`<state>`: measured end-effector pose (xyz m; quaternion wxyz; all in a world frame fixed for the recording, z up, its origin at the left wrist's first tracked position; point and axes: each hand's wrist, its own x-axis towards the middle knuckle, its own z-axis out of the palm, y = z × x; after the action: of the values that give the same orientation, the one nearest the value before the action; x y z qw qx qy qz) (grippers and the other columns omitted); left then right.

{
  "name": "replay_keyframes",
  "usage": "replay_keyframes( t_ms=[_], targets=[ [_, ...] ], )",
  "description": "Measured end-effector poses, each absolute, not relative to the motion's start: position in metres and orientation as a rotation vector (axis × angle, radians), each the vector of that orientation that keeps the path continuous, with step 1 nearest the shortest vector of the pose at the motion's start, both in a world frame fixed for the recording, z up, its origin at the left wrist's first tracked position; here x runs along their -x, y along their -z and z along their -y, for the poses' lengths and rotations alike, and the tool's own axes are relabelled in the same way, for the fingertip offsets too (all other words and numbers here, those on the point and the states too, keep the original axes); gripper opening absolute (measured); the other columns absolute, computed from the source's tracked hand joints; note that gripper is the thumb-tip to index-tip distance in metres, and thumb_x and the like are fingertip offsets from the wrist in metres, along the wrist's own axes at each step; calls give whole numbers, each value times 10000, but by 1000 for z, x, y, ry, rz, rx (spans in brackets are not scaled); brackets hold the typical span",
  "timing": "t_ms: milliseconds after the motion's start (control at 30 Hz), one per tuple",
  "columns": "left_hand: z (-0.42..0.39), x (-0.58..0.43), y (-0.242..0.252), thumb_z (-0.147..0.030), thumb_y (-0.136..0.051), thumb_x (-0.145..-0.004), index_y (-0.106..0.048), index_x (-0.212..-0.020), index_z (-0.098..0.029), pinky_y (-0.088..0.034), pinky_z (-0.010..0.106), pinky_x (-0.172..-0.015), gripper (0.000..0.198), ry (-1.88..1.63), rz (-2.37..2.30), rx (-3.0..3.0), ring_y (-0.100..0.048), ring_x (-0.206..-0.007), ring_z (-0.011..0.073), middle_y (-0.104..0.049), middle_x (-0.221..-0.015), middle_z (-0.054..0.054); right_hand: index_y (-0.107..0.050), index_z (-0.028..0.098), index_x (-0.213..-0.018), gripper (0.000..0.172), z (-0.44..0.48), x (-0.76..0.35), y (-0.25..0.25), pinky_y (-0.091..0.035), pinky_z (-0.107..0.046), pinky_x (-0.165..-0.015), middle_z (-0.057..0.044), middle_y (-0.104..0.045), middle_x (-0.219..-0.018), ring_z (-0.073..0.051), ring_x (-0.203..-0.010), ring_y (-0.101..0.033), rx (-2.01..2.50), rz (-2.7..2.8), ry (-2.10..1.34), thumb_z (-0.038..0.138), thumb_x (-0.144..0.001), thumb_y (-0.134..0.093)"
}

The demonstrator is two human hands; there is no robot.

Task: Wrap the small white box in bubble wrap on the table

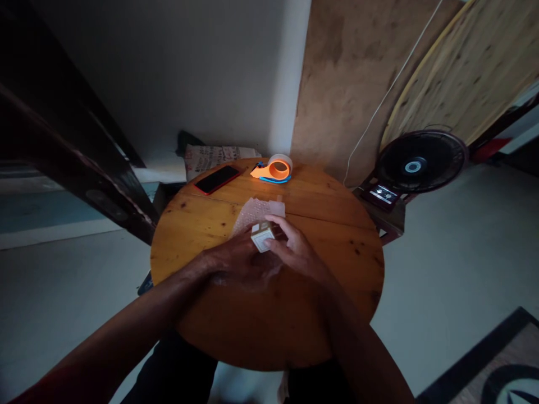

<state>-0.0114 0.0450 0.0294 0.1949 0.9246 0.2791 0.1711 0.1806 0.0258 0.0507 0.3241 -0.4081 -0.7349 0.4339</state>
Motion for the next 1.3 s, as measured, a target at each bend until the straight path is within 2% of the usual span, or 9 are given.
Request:
replay_keyframes(
  t_ms=[100,200,300,367,433,500,667,900,1300],
  targets=[
    [-48,12,-25,-411,-702,-726,-438,-1376,-301,-242,530,-1138,710,-470,-750,-2609,-283,-1396,318,-336,-1518,53,-444,234,-1334,495,-41,-192,-43,-498,-335,-843,-75,-624,-1177,-212,-1011,-609,1177,1954,-994,316,-858,-551],
    [-51,11,-23,-358,-684,-752,-531,-1299,-306,-217,539,-1148,570,-522,-739,-2600,-310,-1385,306,-368,-1501,42,-511,211,-1264,452,-54,-203,-35,-494,-340,-803,-78,-643,-1117,-221,-964,-608,1319,2018,-801,288,-823,-569],
    [-55,12,-23,-207,-620,-782,-626,-1177,-297,-328,463,-1101,405,-645,-715,-2556,-450,-1284,256,-534,-1359,24,-525,210,-1254,451,-60,-207,-29,-495,-345,-783,-72,-648,-1098,-220,-919,-614,1366,2050,-730,283,-812,-572],
    [-60,14,-22,-131,-578,-771,-679,-1068,-254,-421,409,-1010,337,-708,-822,-2506,-564,-1123,230,-647,-1165,34,-520,226,-1267,494,-61,-207,-26,-497,-349,-793,-67,-638,-1132,-225,-935,-616,1337,2067,-724,272,-783,-607],
    [-65,18,-19,-99,-558,-746,-702,-941,-196,-474,373,-903,261,-725,-1053,-2450,-610,-951,215,-683,-965,51,-503,256,-1291,555,-61,-206,-24,-496,-358,-835,-56,-622,-1188,-234,-997,-611,1286,2089,-749,258,-755,-645],
    [-69,21,-15,-95,-555,-736,-699,-872,-171,-484,355,-851,212,-697,-1203,-2421,-604,-887,211,-673,-885,57,-483,283,-1316,608,-61,-206,-22,-490,-371,-877,-47,-607,-1233,-240,-1053,-602,1241,2116,-785,259,-740,-674],
    [-73,23,-9,-108,-530,-787,-704,-900,-185,-468,348,-866,222,-653,-1162,-2472,-589,-926,206,-664,-935,62,-517,285,-1293,611,-61,-211,-23,-454,-411,-945,-52,-594,-1272,-266,-1135,-571,1219,2250,-746,305,-718,-722],
    [-74,23,-7,-125,-533,-808,-701,-930,-187,-460,356,-888,216,-630,-1147,-2496,-581,-965,213,-655,-977,74,-605,284,-1159,437,-63,-209,-16,-479,-368,-819,-29,-665,-1099,-230,-952,-626,1271,2298,-628,290,-733,-701],
    [-70,22,-13,-109,-552,-744,-678,-872,-163,-475,349,-839,188,-732,-1138,-2462,-587,-893,205,-649,-908,69,-583,299,-1181,472,-61,-208,-19,-476,-365,-842,-17,-652,-1137,-230,-999,-616,1247,2330,-621,293,-726,-707]
  ],
)
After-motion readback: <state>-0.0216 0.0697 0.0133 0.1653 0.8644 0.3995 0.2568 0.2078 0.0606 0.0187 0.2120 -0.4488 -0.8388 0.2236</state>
